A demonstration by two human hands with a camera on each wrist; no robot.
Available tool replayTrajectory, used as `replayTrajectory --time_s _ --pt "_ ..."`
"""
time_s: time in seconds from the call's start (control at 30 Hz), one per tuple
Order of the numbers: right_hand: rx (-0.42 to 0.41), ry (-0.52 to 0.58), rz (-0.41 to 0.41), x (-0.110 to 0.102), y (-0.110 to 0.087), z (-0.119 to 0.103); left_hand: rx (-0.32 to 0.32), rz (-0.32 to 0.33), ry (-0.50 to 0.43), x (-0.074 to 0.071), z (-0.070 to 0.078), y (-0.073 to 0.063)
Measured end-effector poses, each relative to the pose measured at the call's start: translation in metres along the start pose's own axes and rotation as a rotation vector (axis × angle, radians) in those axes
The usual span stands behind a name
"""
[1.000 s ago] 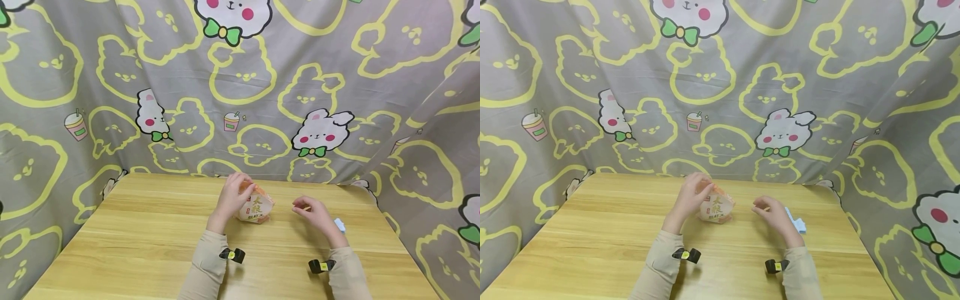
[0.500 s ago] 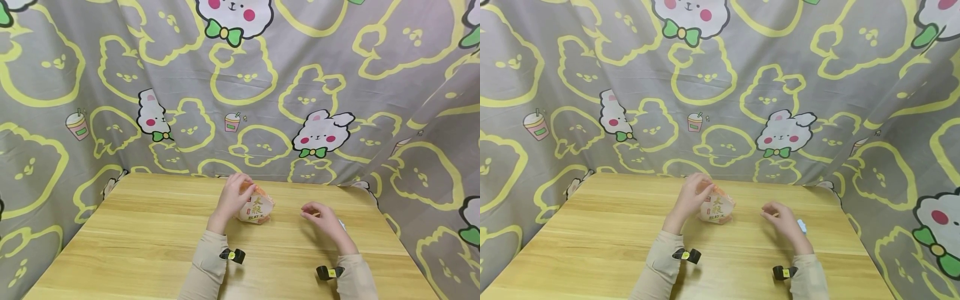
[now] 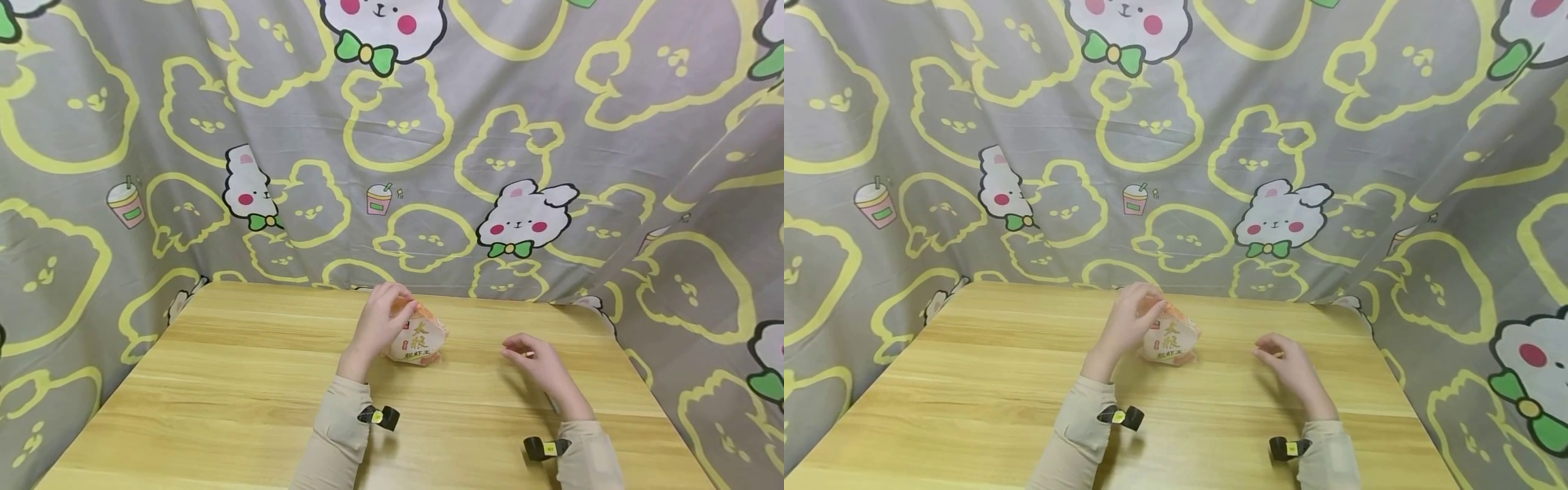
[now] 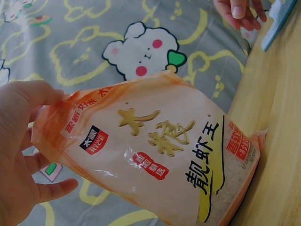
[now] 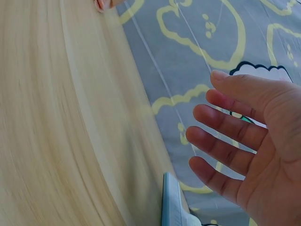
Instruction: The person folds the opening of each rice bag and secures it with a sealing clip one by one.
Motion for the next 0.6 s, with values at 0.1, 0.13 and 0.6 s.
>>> replayTrajectory --time_s 0.1,0.13,0.6 --pt "0.016 -0.007 0.013 -0.005 -0.002 0.006 -0.001 0.002 0.001 0.0 -0.001 0.0" --pt "0.023 -0.015 0.02 -0.007 -0.002 0.008 -0.003 0.002 0.001 0.0 -0.001 -0.001" --pt "0.134 -0.032 0.059 -0.031 -0.016 0.04 -0.009 -0.003 -0.009 -0.001 0.001 0.0"
Point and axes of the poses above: each hand's wrist, its own y-axis towards the middle knuckle, its own x-axis out of the palm, z = x × y, the point moved 10 cm from there along y, towards the middle knuckle, and after that the axes turned 7 degrees about y, right-handed, at the moved point
